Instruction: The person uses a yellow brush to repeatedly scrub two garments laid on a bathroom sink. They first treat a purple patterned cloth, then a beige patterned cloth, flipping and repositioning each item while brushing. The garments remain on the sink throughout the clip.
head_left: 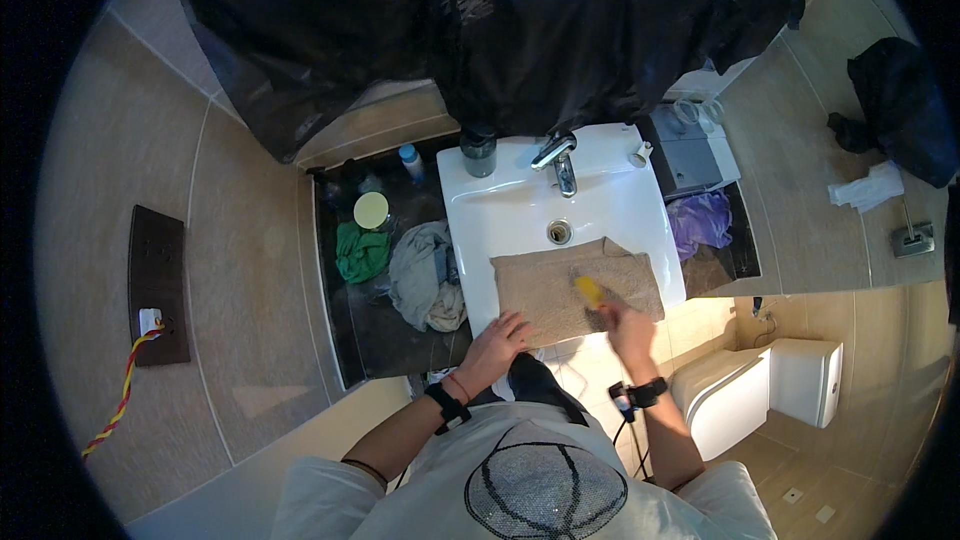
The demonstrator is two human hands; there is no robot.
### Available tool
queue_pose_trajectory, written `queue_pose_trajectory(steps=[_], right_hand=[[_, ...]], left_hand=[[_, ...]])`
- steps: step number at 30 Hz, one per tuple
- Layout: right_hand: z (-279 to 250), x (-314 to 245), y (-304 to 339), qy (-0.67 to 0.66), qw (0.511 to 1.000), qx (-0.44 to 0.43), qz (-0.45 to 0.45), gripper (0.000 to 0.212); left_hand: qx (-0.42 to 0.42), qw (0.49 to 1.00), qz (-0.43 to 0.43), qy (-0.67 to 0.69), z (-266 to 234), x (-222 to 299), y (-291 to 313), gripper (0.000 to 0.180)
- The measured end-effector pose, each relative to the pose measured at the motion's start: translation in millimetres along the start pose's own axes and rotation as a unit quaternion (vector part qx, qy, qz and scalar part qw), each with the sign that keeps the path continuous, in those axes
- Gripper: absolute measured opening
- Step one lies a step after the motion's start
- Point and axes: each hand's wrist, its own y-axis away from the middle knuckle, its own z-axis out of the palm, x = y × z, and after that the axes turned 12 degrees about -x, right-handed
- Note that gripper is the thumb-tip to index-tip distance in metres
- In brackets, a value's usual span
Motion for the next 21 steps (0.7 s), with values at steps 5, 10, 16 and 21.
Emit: queue_pose_trajectory(steps=[5, 10, 16, 21], right_hand=[[52, -36, 0, -0.042, 0.992, -0.027, -0.114, 0.017], [10, 29, -33, -0.031, 0.998, 0.052, -0.002, 0.017], [54, -41, -15, -0.056, 0.985, -0.005, -0.162, 0.017], [29, 4, -49, -0.003, 0.999, -0.049, 0.017, 0.018]], left_hand=[[-0.006, 0.999, -0.033, -0.033, -3, -4, 0, 0.034], [-0.02, 0.998, -0.049, -0.04, -3, -3, 2, 0.033], [-0.032, 0.995, -0.051, -0.077, -5, 1, -2, 0.032], [-0.025, 0.997, -0.042, -0.067, -1, -7, -1, 0.031]])
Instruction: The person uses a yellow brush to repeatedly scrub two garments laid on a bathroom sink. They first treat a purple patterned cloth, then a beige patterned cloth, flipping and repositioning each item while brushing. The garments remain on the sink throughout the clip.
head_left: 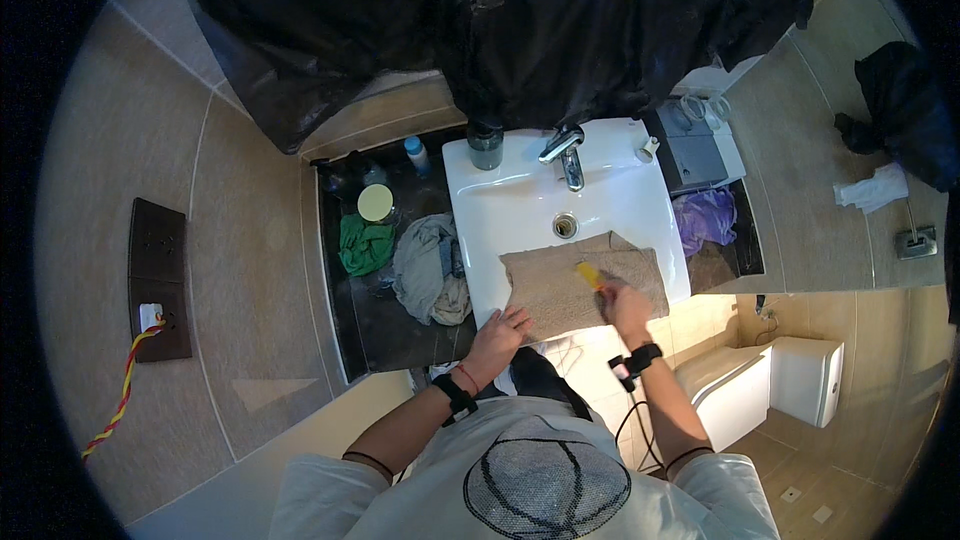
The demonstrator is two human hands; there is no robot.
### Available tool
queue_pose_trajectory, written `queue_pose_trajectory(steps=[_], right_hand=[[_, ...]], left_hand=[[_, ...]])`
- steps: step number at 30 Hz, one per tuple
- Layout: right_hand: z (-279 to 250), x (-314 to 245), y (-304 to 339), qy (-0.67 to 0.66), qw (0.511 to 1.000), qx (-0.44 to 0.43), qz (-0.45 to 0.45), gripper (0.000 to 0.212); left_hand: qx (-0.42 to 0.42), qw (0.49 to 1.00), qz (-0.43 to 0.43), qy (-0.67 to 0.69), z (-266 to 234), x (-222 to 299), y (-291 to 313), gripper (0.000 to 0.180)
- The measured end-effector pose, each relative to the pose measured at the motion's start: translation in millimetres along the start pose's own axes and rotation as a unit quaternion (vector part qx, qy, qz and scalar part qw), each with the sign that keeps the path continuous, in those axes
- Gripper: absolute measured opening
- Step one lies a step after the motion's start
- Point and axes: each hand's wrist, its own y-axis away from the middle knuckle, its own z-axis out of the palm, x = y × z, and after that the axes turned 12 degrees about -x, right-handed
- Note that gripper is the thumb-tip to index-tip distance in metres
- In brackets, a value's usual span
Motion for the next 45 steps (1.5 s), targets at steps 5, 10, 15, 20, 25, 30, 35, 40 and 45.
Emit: queue_pose_trajectory(steps=[5, 10, 15, 20, 25, 30, 35, 40, 45], right_hand=[[15, -24, 9, -0.014, 0.993, 0.041, -0.11, 0.017], [24, -34, 8, -0.05, 0.992, 0.012, -0.116, 0.017], [0, -15, -12, 0.015, 0.996, 0.04, -0.08, 0.019], [29, -63, 20, -0.008, 0.98, -0.031, -0.195, 0.018], [2, -12, -17, -0.022, 0.997, 0.03, -0.073, 0.017], [5, -58, 21, -0.074, 0.976, -0.05, -0.2, 0.019], [28, -22, -17, -0.067, 0.988, 0.024, -0.14, 0.02], [-23, 20, -23, 0.005, 0.996, 0.088, -0.006, 0.018], [-48, 48, 1, -0.046, 0.99, 0.126, 0.039, 0.019]], left_hand=[[0.012, 0.999, -0.009, -0.03, 0, 6, -2, 0.031], [0.024, 0.999, 0.011, -0.021, -1, 5, -1, 0.028], [0.002, 1.0, -0.011, -0.005, 3, 3, -2, 0.03], [0.005, 0.999, -0.016, -0.027, 7, 5, -2, 0.03], [-0.006, 1.0, -0.015, -0.012, 3, 5, -5, 0.03], [-0.008, 0.999, -0.031, -0.009, 12, 3, -4, 0.029], [-0.007, 1.0, -0.024, -0.017, 0, 8, -4, 0.028], [-0.198, 0.977, -0.081, -0.006, -24, 9, -26, 0.028], [-0.059, 0.998, 0.0, 0.035, -20, 0, -64, 0.041]])
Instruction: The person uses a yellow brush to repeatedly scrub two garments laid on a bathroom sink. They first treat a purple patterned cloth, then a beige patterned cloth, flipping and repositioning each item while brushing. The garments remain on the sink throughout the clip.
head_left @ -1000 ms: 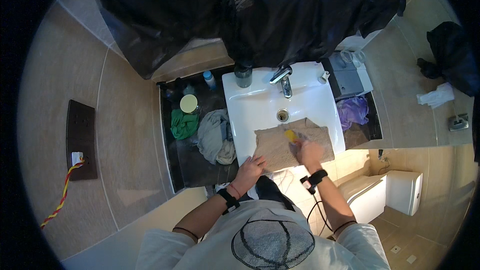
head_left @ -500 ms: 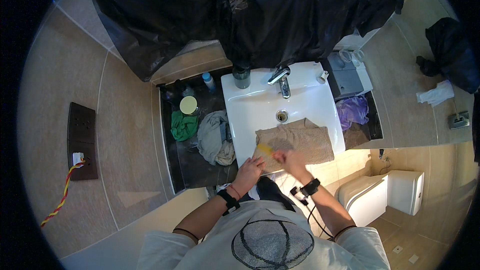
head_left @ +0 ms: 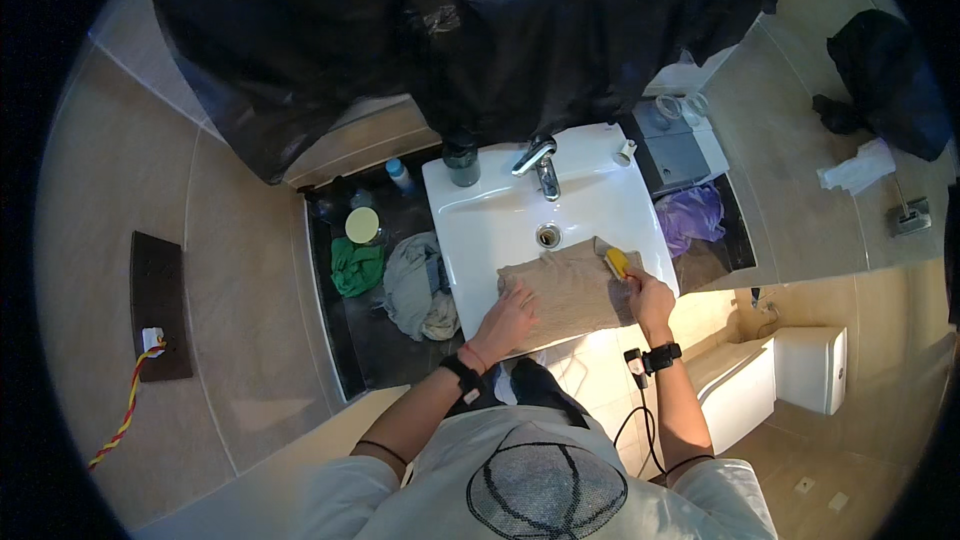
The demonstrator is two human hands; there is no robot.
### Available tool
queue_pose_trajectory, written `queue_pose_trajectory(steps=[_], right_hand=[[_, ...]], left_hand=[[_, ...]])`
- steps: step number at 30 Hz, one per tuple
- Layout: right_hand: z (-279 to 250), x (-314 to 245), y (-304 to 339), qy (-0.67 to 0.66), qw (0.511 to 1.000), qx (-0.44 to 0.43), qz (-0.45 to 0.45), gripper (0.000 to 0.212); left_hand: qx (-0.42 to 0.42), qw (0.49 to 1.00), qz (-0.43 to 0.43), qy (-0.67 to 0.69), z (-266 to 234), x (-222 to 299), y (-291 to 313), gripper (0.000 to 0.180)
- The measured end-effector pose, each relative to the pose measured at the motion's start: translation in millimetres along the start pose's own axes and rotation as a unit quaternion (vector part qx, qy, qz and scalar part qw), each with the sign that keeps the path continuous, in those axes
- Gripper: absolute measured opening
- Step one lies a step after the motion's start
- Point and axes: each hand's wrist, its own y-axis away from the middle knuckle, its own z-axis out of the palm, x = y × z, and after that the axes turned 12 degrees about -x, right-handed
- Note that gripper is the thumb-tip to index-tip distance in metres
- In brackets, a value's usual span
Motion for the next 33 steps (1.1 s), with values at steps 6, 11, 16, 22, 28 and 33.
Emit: queue_pose_trajectory(steps=[6, 11, 16, 22, 28, 33], right_hand=[[3, 25, 24, 0.029, 0.999, 0.003, 0.032, 0.019], [5, 11, 42, 0.051, 0.998, 0.017, 0.032, 0.018], [54, -66, 57, -0.073, 0.98, -0.076, -0.166, 0.016], [52, -9, 0, 0.044, 0.993, -0.086, -0.066, 0.018], [32, -74, 17, 0.095, 0.98, -0.152, -0.09, 0.016], [72, -71, 24, -0.033, 0.972, -0.165, -0.166, 0.019]], left_hand=[[0.041, 0.997, 0.002, -0.06, 40, -16, -1, 0.064], [0.022, 0.997, -0.02, -0.065, 36, 16, 39, 0.067], [0.049, 0.996, -0.038, -0.061, 38, 20, 47, 0.058], [0.047, 0.997, -0.042, -0.055, 34, 18, 47, 0.053], [0.062, 0.996, -0.048, -0.04, 35, 18, 45, 0.051], [0.06, 0.997, -0.042, -0.017, 33, 20, 45, 0.053]])
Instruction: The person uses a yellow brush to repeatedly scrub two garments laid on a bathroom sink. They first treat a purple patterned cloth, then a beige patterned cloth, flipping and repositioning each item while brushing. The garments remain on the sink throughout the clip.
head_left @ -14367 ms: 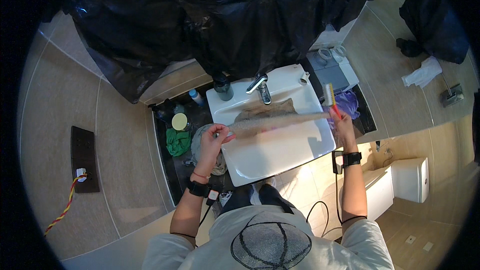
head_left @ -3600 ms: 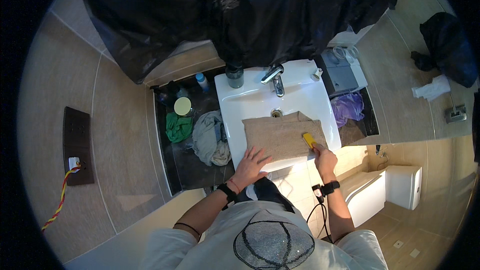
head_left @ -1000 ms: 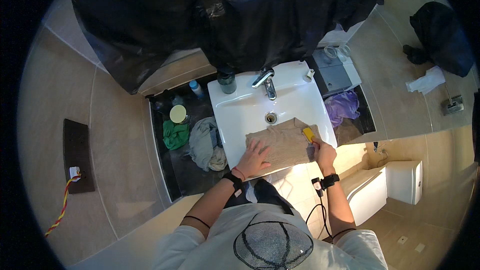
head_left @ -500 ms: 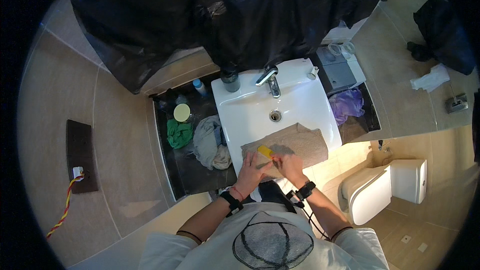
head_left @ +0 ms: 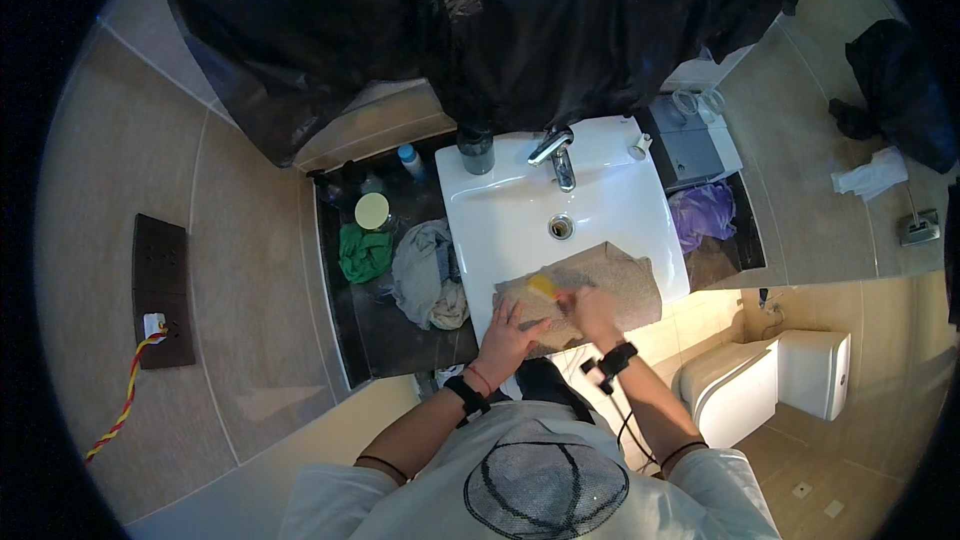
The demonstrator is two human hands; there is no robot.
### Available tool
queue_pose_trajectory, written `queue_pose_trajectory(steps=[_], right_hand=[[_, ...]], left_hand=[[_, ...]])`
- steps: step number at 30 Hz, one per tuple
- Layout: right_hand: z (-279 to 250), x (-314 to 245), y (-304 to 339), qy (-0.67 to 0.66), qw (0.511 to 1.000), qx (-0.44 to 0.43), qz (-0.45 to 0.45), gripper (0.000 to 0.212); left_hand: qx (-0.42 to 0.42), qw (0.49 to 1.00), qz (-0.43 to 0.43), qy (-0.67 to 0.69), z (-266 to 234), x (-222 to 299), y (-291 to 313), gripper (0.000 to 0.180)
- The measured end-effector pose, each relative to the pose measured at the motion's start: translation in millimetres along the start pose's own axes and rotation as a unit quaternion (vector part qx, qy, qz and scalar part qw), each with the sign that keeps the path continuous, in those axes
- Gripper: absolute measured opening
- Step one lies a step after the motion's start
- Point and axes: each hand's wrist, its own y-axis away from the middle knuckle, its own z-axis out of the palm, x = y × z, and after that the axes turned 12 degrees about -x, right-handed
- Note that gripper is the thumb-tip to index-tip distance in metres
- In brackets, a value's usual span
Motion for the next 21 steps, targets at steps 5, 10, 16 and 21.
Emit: queue_pose_trajectory(steps=[5, 10, 16, 21], right_hand=[[-29, -8, -11, 0.124, 0.99, 0.019, 0.064, 0.018], [-4, -35, 5, -0.012, 0.999, -0.023, -0.03, 0.017], [-38, 56, -16, 0.06, 0.989, 0.087, 0.106, 0.016], [-43, 3, 3, 0.042, 0.993, 0.057, 0.091, 0.017]], left_hand=[[0.009, 1.0, 0.015, -0.002, 2, -4, 1, 0.053], [-0.007, 1.0, 0.0, -0.006, 7, -6, -1, 0.052], [-0.017, 1.0, -0.01, 0.004, 6, -4, -6, 0.048], [-0.034, 0.995, -0.075, -0.055, 15, 9, -46, 0.059]])
